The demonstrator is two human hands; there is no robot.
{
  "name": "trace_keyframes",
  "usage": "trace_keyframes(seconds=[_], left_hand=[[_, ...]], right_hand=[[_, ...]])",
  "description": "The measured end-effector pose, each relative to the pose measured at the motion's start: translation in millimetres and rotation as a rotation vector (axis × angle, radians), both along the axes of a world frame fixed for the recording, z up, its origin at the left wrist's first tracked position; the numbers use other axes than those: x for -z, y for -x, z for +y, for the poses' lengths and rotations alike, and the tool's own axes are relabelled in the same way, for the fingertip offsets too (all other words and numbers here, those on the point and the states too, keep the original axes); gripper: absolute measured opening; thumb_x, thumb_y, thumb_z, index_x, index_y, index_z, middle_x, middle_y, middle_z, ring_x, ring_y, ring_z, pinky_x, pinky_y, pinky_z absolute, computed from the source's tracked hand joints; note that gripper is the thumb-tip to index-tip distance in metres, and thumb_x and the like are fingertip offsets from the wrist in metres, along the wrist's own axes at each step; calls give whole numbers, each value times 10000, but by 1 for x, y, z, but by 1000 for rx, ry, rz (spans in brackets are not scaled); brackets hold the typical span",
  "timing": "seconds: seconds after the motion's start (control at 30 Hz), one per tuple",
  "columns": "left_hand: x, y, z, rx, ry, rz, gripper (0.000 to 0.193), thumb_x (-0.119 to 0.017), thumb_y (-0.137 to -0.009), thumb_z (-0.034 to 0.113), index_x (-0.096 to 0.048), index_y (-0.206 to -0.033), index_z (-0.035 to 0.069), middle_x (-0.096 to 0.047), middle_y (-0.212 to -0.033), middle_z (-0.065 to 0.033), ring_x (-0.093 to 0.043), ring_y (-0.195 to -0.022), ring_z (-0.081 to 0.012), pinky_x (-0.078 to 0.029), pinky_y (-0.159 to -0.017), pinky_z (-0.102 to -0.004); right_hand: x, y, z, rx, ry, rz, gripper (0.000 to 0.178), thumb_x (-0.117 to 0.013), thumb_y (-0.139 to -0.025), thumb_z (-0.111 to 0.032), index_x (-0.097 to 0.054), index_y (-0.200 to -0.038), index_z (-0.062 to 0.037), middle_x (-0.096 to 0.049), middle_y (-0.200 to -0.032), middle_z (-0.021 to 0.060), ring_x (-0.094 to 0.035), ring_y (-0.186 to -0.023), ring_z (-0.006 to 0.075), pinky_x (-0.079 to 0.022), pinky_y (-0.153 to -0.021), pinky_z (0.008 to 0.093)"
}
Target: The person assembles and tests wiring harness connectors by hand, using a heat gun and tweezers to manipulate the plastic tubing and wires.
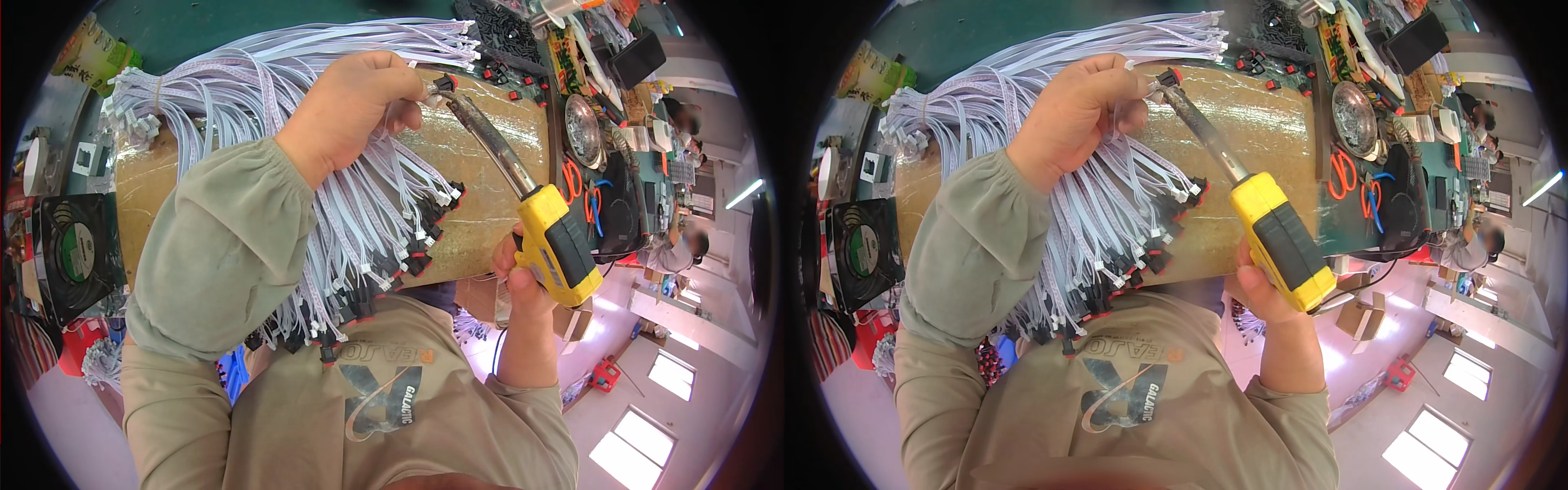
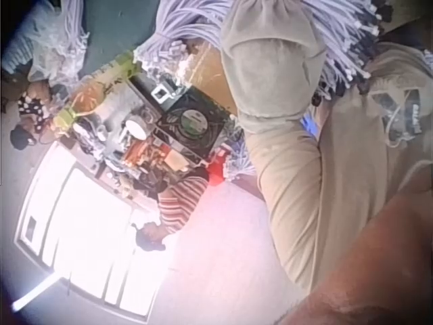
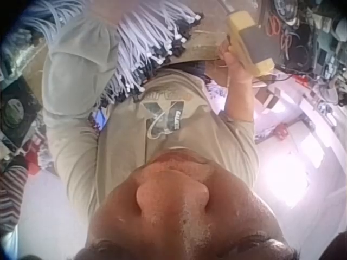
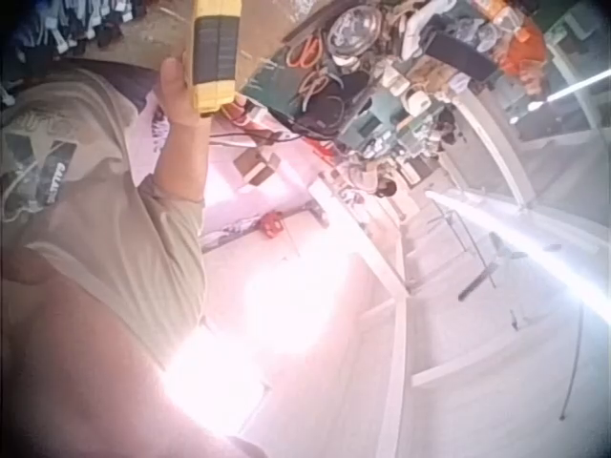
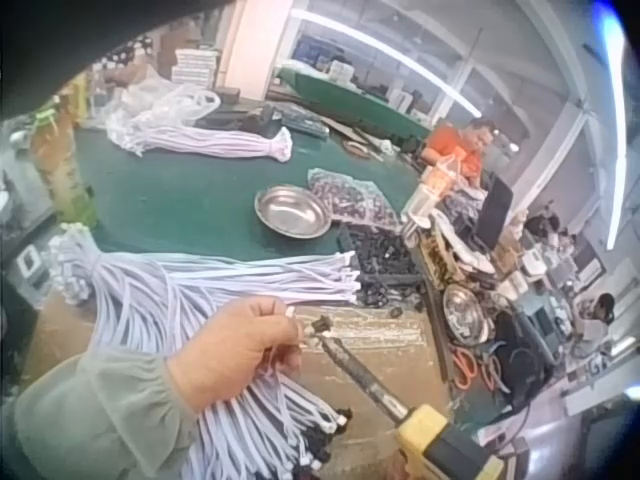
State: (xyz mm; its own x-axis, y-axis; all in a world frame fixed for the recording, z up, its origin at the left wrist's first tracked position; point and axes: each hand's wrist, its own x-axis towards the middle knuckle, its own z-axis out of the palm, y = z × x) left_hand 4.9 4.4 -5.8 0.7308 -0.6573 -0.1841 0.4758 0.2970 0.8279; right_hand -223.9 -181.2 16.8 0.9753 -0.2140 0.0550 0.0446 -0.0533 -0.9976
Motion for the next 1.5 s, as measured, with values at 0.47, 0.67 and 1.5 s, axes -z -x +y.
trace_keyframes(seconds=[0.47,0.67,1.5], left_hand=[[3,-1,1,6,11,11,138,-655,-814,109,-543,-745,68,-578,-672,-33,-548,-593,-113,-420,-553,-236],[4,-1,0,5,10,5,128,-652,-816,108,-546,-759,64,-600,-688,-48,-550,-587,-119,-426,-557,-239],[3,-1,3,7,58,-10,115,-615,-817,106,-533,-771,40,-571,-690,-62,-517,-604,-126,-379,-553,-244]], right_hand=[[11,6,-12,-45,191,55,294,-682,-825,-133,-588,-1093,-62,-575,-876,20,-533,-775,141,-435,-669,299],[10,0,-8,5,322,35,163,-673,-815,-148,-591,-905,-40,-568,-788,29,-522,-675,157,-411,-587,299],[10,-15,-105,947,-352,8,395,-588,-931,-407,-544,-1031,-28,-578,-793,80,-571,-698,172,-501,-628,306]])
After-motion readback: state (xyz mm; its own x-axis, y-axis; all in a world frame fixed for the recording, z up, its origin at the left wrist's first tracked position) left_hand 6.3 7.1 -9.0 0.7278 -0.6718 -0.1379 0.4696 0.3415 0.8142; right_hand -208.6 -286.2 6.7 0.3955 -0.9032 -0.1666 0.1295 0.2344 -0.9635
